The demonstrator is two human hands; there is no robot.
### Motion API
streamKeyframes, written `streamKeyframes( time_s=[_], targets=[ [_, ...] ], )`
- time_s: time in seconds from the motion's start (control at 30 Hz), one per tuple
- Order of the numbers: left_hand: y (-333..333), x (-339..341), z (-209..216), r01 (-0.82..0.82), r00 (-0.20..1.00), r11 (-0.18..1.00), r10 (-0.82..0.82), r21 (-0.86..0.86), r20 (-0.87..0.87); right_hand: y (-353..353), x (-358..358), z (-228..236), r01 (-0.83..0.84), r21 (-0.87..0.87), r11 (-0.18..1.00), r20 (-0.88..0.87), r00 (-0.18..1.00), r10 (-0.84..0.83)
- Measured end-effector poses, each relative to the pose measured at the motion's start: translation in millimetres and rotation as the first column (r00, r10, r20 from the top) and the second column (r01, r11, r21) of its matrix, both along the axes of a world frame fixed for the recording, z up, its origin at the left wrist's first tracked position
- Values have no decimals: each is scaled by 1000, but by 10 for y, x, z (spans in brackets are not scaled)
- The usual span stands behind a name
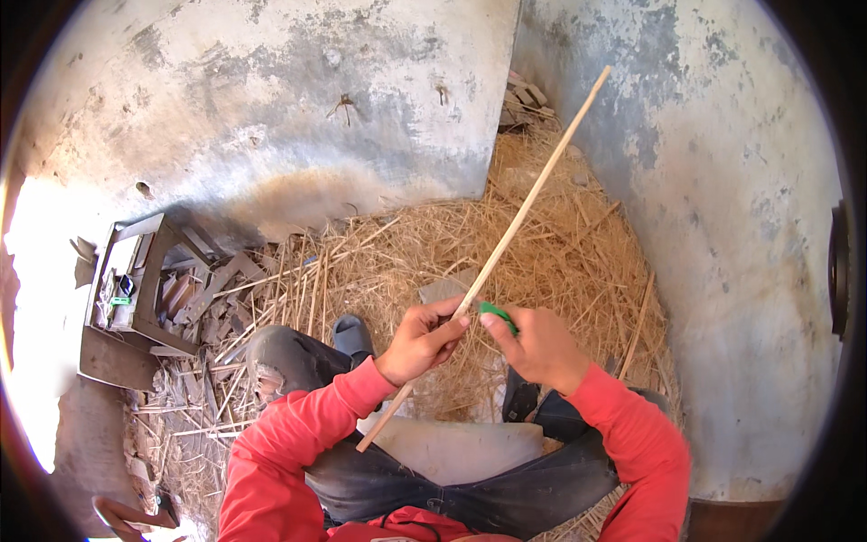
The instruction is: The person strips bark or shavings from a long wood stick using a small green utility knife while seated.
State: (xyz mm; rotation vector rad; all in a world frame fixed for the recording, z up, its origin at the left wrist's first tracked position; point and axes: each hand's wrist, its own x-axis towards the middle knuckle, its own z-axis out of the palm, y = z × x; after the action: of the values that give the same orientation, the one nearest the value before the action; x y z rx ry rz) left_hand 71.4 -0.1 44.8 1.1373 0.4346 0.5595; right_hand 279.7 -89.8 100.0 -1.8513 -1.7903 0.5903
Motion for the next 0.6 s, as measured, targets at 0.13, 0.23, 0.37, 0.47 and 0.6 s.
streamKeyframes(
  time_s=[0.13, 0.23, 0.37, 0.47, 0.6],
  targets=[
    [-54, -14, -13, -18, 999, 999, 20, 44, -41, 40, -13, -179, -15, 56, 998, 154, 988, 7],
    [-16, -62, 42, -12, 997, 994, 21, 109, -81, 76, -22, -185, -10, 141, 990, 215, 976, -21],
    [10, -114, 17, -1, 997, 989, 12, 147, -76, 214, 77, -276, 54, 234, 971, 197, 975, -102],
    [-73, -250, 16, 67, 990, 985, -45, 160, -136, 437, 603, -134, 329, 164, 930, 95, 933, -347],
    [-279, -419, -20, 202, 973, 973, -187, 109, -139, 381, 2240, -84, 641, 342, 687, -113, 754, -647]
  ],
)
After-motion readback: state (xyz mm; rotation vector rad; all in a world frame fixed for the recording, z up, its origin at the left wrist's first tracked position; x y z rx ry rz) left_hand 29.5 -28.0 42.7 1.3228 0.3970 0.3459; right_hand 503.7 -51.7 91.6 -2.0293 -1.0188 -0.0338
